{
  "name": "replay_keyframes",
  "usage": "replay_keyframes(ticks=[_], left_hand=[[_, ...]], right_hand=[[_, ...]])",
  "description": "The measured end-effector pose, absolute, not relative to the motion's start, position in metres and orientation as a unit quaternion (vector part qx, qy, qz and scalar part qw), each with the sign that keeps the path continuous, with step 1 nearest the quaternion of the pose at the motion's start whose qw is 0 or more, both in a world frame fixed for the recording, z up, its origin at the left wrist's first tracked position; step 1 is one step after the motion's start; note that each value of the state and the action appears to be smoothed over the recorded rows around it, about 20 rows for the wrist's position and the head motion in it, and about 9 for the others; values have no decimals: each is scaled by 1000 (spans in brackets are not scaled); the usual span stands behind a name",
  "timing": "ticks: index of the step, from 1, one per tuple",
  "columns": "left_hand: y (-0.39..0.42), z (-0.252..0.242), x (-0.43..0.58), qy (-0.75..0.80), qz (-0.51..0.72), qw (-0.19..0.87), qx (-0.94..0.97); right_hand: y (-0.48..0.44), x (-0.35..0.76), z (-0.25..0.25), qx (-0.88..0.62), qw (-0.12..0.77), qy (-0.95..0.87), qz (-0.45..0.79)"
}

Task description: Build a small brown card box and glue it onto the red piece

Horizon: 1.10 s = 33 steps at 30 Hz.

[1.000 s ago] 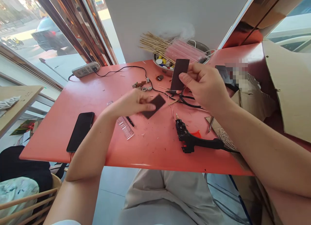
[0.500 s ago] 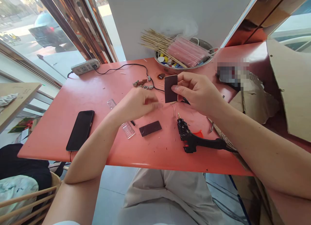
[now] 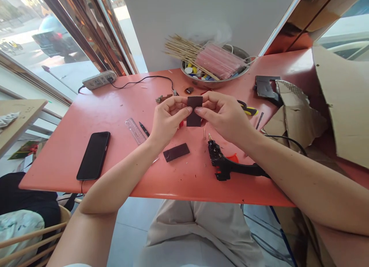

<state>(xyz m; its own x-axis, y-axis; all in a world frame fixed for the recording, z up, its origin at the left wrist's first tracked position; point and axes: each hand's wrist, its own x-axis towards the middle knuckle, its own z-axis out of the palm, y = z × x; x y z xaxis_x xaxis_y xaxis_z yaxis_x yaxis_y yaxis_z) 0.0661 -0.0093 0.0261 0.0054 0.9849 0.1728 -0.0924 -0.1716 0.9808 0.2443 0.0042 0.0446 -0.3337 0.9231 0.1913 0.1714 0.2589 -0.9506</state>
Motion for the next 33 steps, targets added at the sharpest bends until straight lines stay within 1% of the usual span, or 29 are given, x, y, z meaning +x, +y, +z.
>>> replay_keyframes(ticks=[5, 13, 25, 29, 33], left_hand=[[-11, 23, 69, 424, 572, 483, 509], [-10, 17, 71, 390, 595, 471, 521], [-13, 18, 74, 386, 604, 511, 475], [-14, 19, 75, 383, 612, 518, 459], [-15, 22, 75, 389, 608, 532, 444]], right_hand=[[3, 240, 42, -386, 432, -642, 503], [0, 238, 39, -359, 457, -627, 518], [-1, 237, 40, -367, 476, -626, 498], [0, 238, 38, -357, 472, -624, 510], [-1, 238, 40, -338, 499, -617, 506]])
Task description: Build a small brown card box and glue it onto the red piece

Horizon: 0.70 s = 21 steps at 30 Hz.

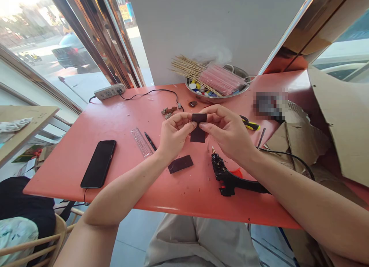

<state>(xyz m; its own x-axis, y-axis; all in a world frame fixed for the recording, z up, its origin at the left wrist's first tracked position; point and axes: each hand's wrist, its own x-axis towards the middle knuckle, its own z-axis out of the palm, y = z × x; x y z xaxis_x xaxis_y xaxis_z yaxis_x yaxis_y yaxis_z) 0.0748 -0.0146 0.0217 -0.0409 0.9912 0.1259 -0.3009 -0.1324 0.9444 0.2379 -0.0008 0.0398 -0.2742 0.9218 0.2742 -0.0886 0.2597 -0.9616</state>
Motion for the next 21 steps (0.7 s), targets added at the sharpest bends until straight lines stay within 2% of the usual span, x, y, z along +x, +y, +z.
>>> replay_keyframes(ticks=[7, 16, 21], left_hand=[[-15, 24, 77, 362, 605, 576, 413], [-16, 30, 82, 412, 557, 632, 347], [-16, 33, 81, 436, 513, 644, 363]], right_hand=[[0, 239, 37, -340, 506, -614, 501], [4, 238, 36, -340, 514, -567, 545], [7, 242, 33, -360, 506, -587, 520]])
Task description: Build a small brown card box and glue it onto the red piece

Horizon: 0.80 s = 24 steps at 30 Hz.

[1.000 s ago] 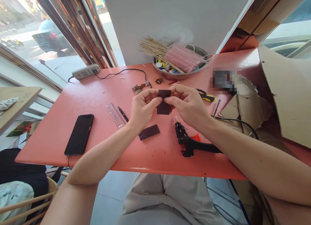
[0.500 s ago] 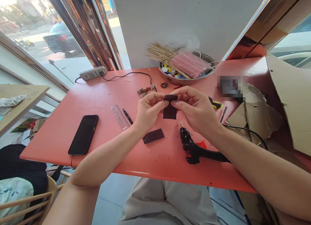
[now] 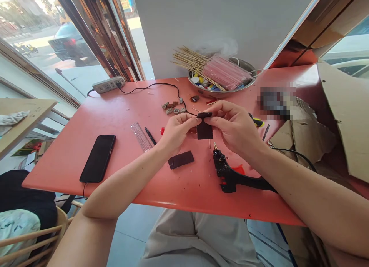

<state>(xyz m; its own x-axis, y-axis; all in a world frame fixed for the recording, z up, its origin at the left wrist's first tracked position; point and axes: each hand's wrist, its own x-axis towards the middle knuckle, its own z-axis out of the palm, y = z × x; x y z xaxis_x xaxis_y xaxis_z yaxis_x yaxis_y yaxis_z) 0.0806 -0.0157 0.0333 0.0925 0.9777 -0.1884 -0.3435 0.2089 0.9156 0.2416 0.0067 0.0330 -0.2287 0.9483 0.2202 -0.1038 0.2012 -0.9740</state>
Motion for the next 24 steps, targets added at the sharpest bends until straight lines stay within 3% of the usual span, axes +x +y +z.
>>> replay_keyframes(ticks=[14, 24], left_hand=[[-9, 29, 65, 378, 441, 685, 440], [-9, 33, 67, 404, 483, 642, 436]], right_hand=[[11, 253, 33, -373, 492, -694, 369], [15, 253, 32, -360, 476, -693, 404]])
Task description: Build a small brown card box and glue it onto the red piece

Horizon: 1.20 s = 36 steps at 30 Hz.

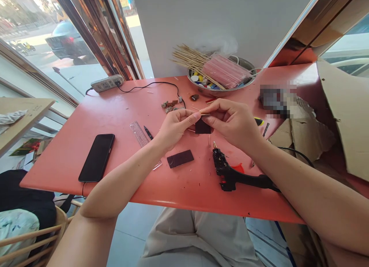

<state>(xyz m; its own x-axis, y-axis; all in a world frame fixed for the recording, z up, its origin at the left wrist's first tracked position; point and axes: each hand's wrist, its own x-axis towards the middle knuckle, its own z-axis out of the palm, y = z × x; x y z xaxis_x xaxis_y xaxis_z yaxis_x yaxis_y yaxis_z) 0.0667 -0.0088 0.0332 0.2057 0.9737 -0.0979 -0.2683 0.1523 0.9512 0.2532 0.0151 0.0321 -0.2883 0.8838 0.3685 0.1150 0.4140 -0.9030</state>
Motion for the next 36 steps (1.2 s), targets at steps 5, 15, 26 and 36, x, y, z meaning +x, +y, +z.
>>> replay_keyframes(ticks=[5, 15, 26, 36], left_hand=[[-10, 33, 68, 386, 508, 617, 461], [-7, 26, 66, 396, 508, 560, 521], [-7, 27, 74, 392, 490, 613, 480], [-12, 23, 78, 408, 511, 631, 417]], right_hand=[[14, 251, 33, -353, 488, -687, 406], [6, 251, 38, -366, 474, -696, 396], [6, 253, 37, -372, 458, -718, 369], [8, 253, 41, -339, 437, -712, 433]])
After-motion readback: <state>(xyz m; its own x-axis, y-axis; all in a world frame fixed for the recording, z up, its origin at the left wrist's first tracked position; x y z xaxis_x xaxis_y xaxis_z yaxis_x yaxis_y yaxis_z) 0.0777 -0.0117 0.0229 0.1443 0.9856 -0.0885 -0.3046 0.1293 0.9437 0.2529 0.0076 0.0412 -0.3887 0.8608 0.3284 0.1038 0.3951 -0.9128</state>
